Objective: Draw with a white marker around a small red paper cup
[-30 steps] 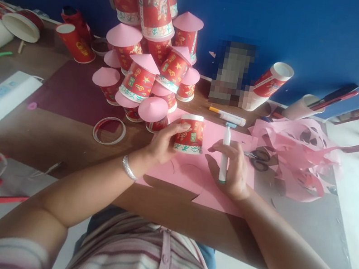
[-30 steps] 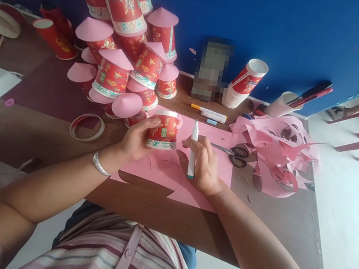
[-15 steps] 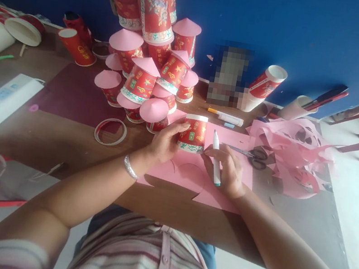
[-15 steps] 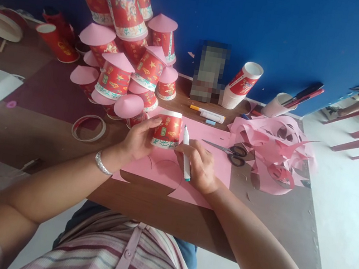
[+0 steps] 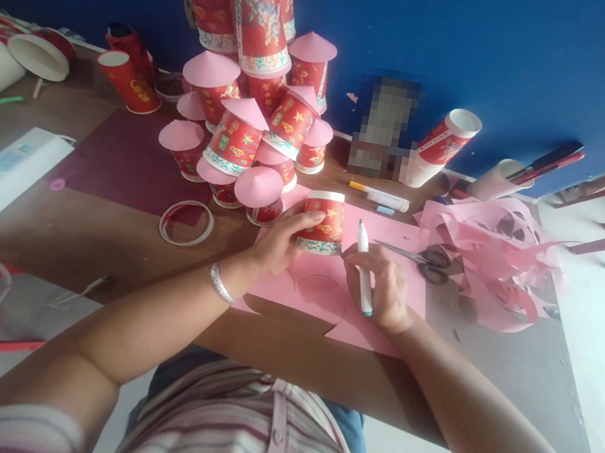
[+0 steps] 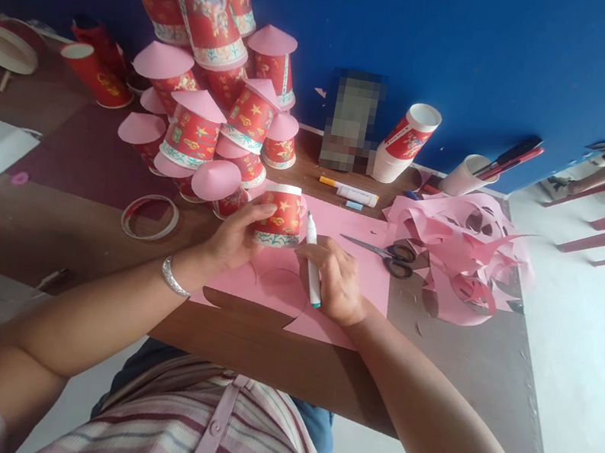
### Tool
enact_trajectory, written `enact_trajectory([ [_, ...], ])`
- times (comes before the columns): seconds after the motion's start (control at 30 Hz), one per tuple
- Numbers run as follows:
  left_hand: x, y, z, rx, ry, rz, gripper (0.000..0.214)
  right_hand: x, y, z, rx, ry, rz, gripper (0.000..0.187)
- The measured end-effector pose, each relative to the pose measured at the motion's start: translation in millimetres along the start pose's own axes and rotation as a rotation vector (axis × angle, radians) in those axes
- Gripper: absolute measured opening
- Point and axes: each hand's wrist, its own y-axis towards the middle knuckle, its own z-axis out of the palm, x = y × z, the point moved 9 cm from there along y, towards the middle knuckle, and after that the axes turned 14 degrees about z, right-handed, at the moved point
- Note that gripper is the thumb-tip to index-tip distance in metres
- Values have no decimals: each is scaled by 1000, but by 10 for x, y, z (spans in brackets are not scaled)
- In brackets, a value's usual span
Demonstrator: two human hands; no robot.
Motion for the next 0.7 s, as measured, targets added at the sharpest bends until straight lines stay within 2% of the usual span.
enact_trajectory([
  [0.17,39,5,1,-8,-62,-60,33,-19,66,-30,36,69,51,31],
  [0.37,28,9,-36,-65,-82,-63,28,-63,69,-16,57,125,69,24],
  [0.53,-5,17,31,-28,-106,-59,28,-92,83,18,44,-36,18,15],
  [0.7,37,0,-17,-86,-119,-94,28,-111,54,18,-14,-196,-1,13],
])
